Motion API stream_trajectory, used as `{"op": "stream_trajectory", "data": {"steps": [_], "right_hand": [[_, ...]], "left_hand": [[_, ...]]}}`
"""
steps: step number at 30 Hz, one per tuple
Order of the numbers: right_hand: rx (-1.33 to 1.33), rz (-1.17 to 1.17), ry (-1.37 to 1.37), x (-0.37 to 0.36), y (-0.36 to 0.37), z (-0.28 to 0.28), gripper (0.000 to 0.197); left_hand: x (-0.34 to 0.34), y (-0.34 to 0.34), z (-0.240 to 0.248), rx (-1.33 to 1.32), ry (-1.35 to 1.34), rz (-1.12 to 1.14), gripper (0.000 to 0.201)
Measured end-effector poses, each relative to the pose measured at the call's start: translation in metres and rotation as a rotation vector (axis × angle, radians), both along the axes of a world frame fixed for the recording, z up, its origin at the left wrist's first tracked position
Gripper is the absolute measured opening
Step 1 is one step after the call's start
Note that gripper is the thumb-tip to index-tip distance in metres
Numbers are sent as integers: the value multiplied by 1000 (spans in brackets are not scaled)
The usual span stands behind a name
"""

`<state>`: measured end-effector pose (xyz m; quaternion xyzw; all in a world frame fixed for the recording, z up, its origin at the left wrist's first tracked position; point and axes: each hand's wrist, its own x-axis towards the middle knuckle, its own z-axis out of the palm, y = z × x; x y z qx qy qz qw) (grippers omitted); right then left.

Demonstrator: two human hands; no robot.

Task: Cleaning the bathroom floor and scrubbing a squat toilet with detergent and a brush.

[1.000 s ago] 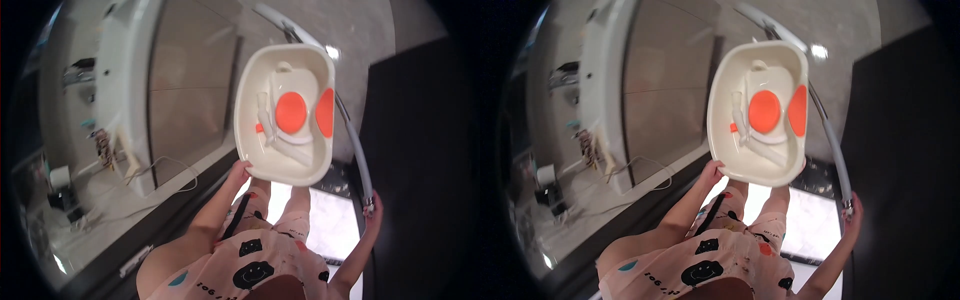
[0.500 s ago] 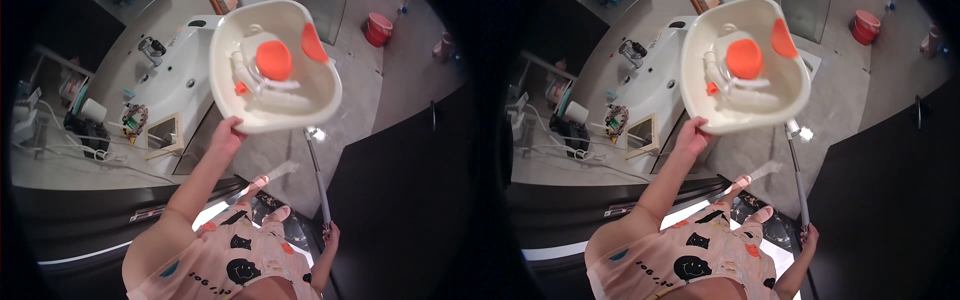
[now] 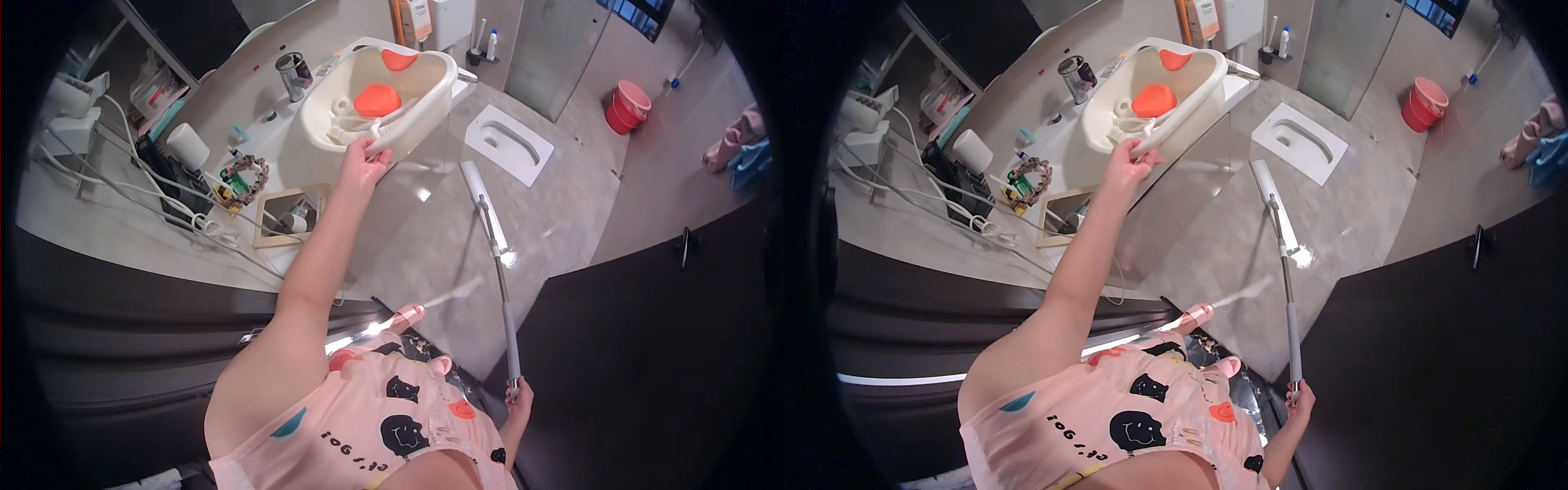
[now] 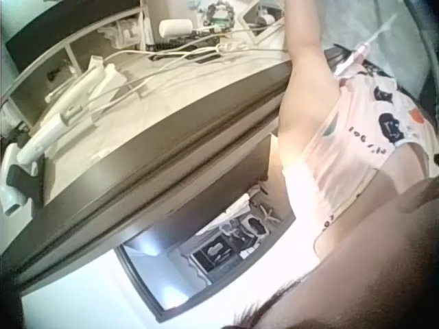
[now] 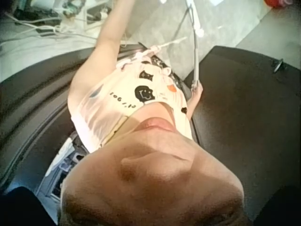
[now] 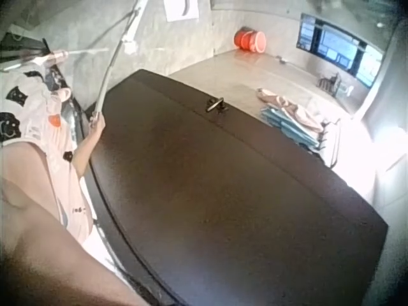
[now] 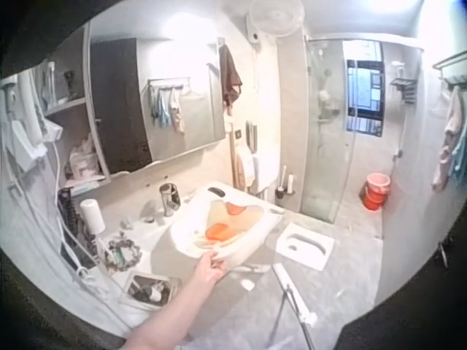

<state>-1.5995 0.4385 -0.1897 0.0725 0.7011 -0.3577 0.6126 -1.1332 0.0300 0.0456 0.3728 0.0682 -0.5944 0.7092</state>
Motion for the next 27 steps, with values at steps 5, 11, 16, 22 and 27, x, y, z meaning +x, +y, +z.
{"op": "stream_trajectory", "data": {"steps": [5,11,16,22,27], "right_hand": [[-1,32,25,7,-12,15,23],[-13,106,137,23,-32,46,24],[16,157,191,47,-50,72,24],[48,439,296,87,-64,93,22],[-24,573,386,110,-66,88,20]], "left_hand": [[3,-2,-9,-210,-416,-156,26],[-6,-22,8,79,36,-26,31],[-17,-19,5,62,6,-83,37],[-51,2,-11,38,-180,-151,48],[-102,34,-90,-38,-622,-436,36]]}}
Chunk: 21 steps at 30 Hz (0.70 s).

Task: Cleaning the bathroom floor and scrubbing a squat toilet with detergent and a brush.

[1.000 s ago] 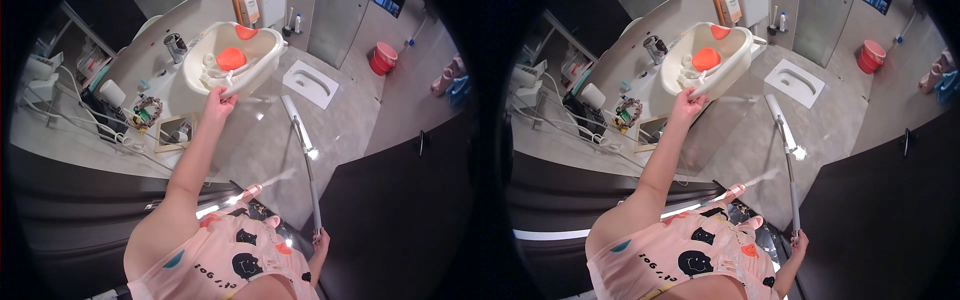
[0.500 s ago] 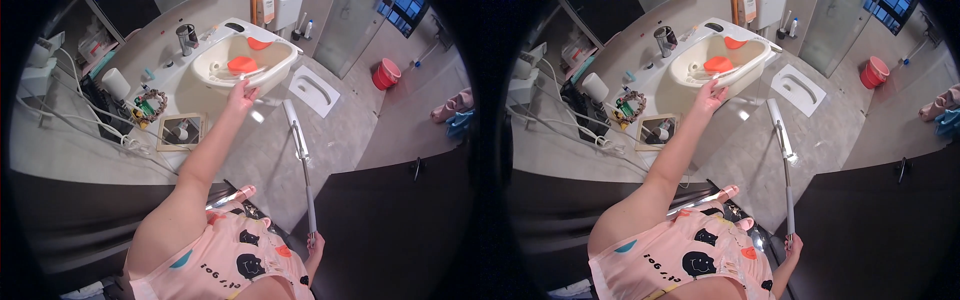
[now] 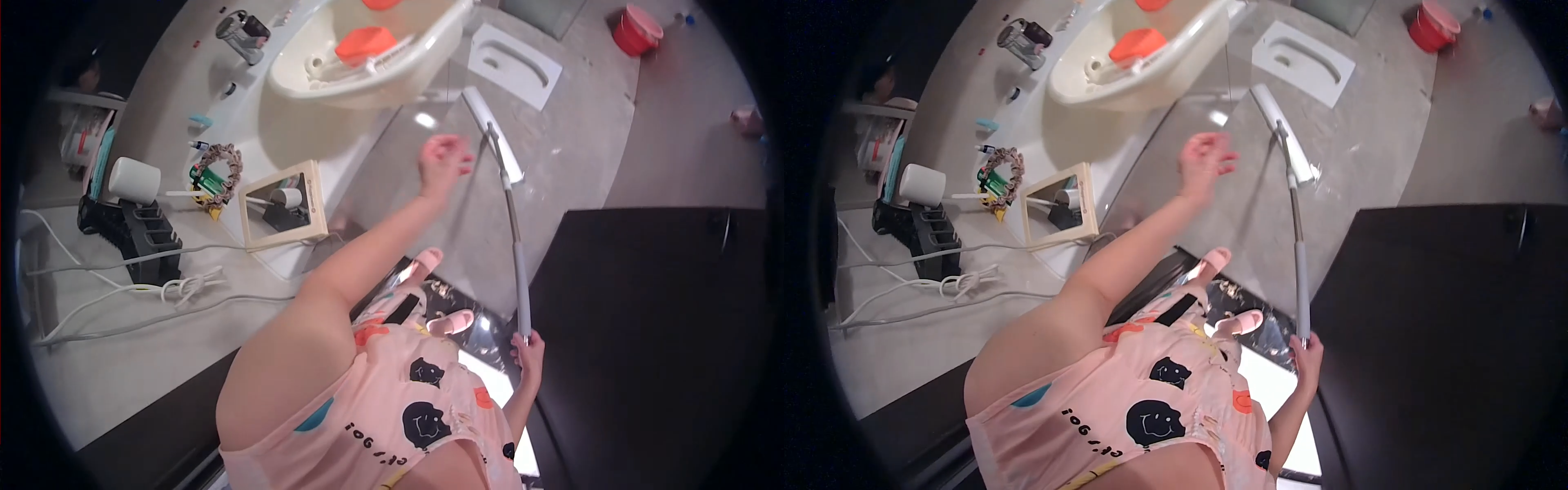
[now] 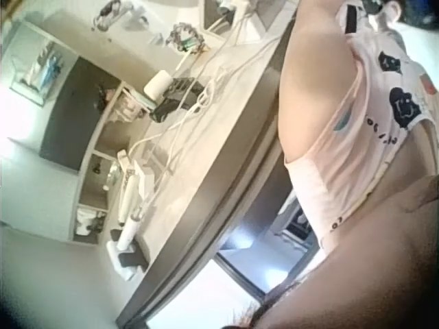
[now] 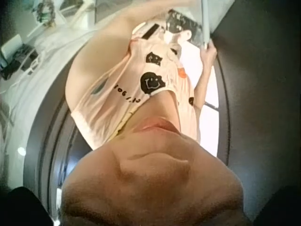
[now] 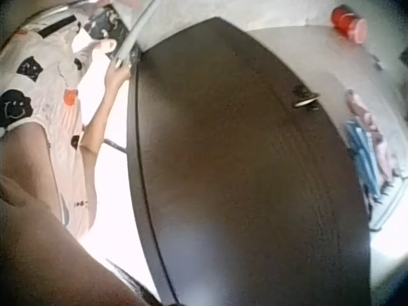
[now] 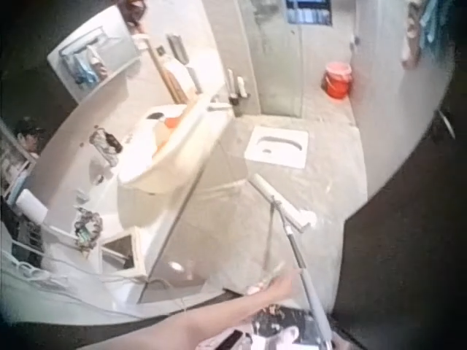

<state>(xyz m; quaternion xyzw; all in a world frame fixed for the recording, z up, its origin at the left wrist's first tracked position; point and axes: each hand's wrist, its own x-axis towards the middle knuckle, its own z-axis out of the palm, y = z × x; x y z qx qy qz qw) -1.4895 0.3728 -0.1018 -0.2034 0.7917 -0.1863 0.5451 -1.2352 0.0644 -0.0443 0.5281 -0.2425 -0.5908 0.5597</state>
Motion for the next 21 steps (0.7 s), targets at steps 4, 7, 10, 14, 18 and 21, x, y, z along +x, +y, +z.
{"op": "stream_trajectory", "data": {"steps": [4,7,10,14,18,21], "right_hand": [[-219,152,226,15,28,-21,22],[-125,227,189,13,41,29,34],[-121,224,166,-6,114,74,38],[132,109,39,-48,226,96,44],[176,175,120,-81,335,86,45],[247,271,178,-108,395,69,49]], "left_hand": [[-63,61,-115,-163,-484,-582,34],[-100,136,-153,-301,-998,-1140,54],[-126,197,-174,-795,-1208,-1130,50],[-167,279,-231,-953,-952,-1819,11],[-172,382,-225,-903,-1017,-1897,7],[-167,448,-243,-718,-902,-1999,12]]}}
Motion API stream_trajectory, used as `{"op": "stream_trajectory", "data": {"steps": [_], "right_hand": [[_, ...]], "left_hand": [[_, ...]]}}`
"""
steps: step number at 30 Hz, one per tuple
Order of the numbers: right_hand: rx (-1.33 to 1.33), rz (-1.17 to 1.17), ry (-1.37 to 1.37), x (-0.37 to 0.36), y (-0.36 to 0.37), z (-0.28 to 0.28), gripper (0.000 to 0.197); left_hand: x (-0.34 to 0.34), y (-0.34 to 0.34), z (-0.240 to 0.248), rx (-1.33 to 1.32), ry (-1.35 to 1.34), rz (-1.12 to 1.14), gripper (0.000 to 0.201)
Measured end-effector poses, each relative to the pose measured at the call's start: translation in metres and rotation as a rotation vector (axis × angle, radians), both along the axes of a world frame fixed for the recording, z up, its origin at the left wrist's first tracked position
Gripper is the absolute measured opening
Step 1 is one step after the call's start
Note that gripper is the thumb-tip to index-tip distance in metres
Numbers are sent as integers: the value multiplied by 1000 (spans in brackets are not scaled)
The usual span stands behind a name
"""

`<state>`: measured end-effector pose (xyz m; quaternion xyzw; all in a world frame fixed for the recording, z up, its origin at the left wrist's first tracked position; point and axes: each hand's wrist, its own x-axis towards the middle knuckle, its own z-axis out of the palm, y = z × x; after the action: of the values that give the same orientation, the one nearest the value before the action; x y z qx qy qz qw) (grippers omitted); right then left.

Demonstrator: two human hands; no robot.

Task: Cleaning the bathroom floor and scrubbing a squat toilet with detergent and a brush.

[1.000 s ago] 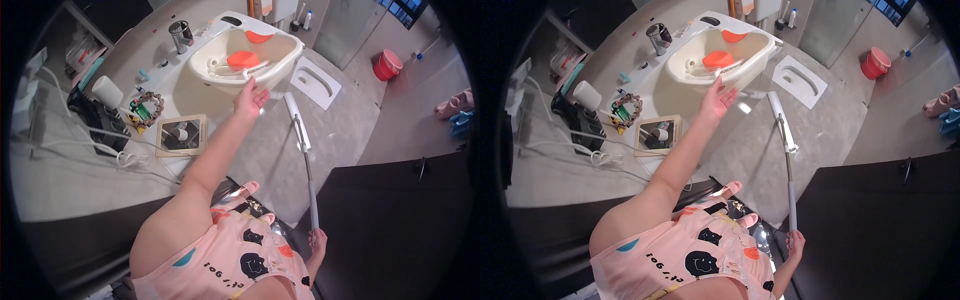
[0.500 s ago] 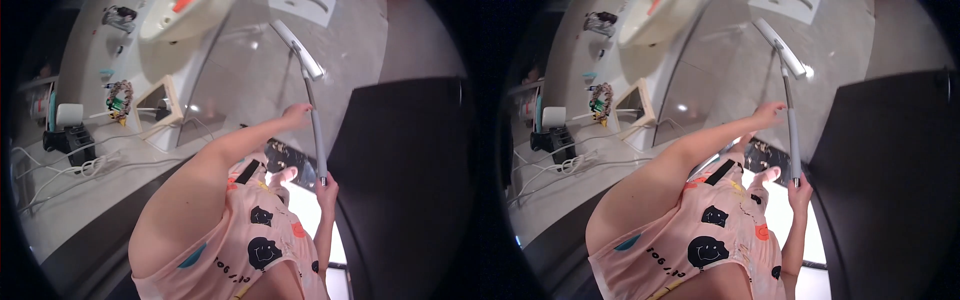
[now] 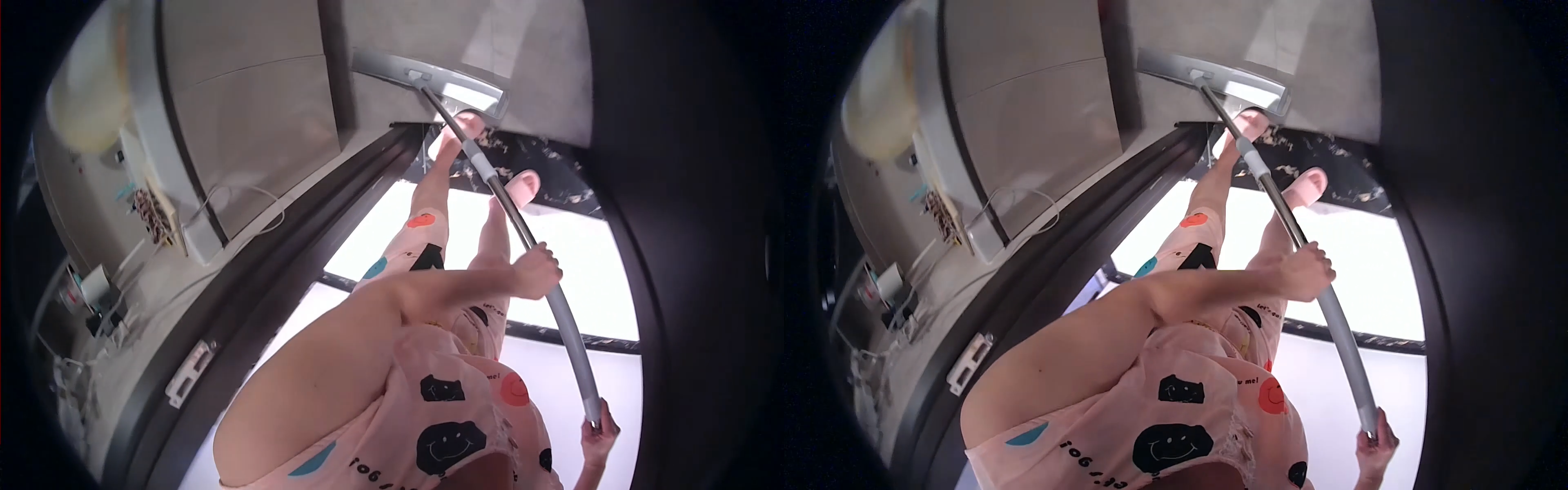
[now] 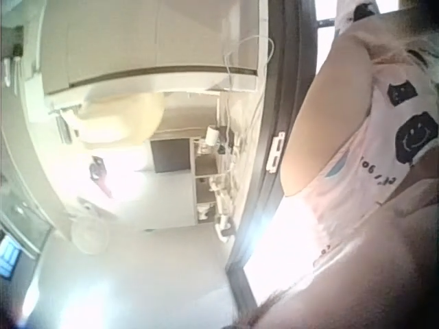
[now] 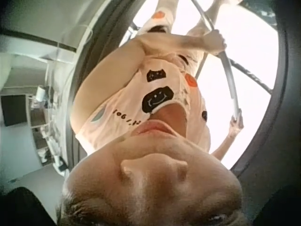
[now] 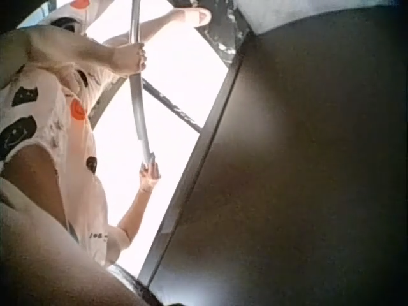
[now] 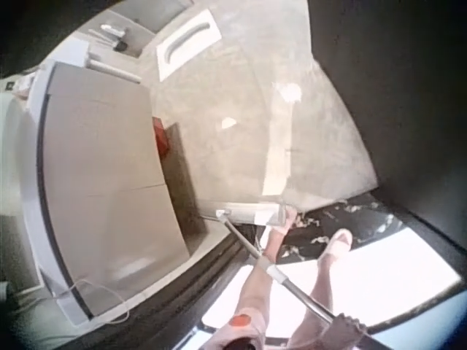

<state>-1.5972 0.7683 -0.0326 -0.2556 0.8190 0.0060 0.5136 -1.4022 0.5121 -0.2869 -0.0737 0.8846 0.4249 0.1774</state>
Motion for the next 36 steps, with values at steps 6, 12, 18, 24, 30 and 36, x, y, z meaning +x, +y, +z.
{"op": "stream_trajectory", "data": {"steps": [6,12,18,24,30,36], "right_hand": [[-13,158,-55,-3,22,-65,55],[68,255,-144,4,-11,-107,64],[-71,301,-161,6,-33,-134,65],[-17,75,-183,64,-39,-153,58],[-5,-161,-209,146,-74,-204,49],[-79,-143,-189,179,-85,-224,49]], "left_hand": [[27,3,-38,139,-136,-55,21],[60,-4,-76,119,-166,1,20],[75,-33,-108,42,-25,183,12],[106,-55,-133,114,-110,6,12],[141,-108,-146,97,-250,-222,13],[141,-145,-155,-12,-377,-272,2]]}}
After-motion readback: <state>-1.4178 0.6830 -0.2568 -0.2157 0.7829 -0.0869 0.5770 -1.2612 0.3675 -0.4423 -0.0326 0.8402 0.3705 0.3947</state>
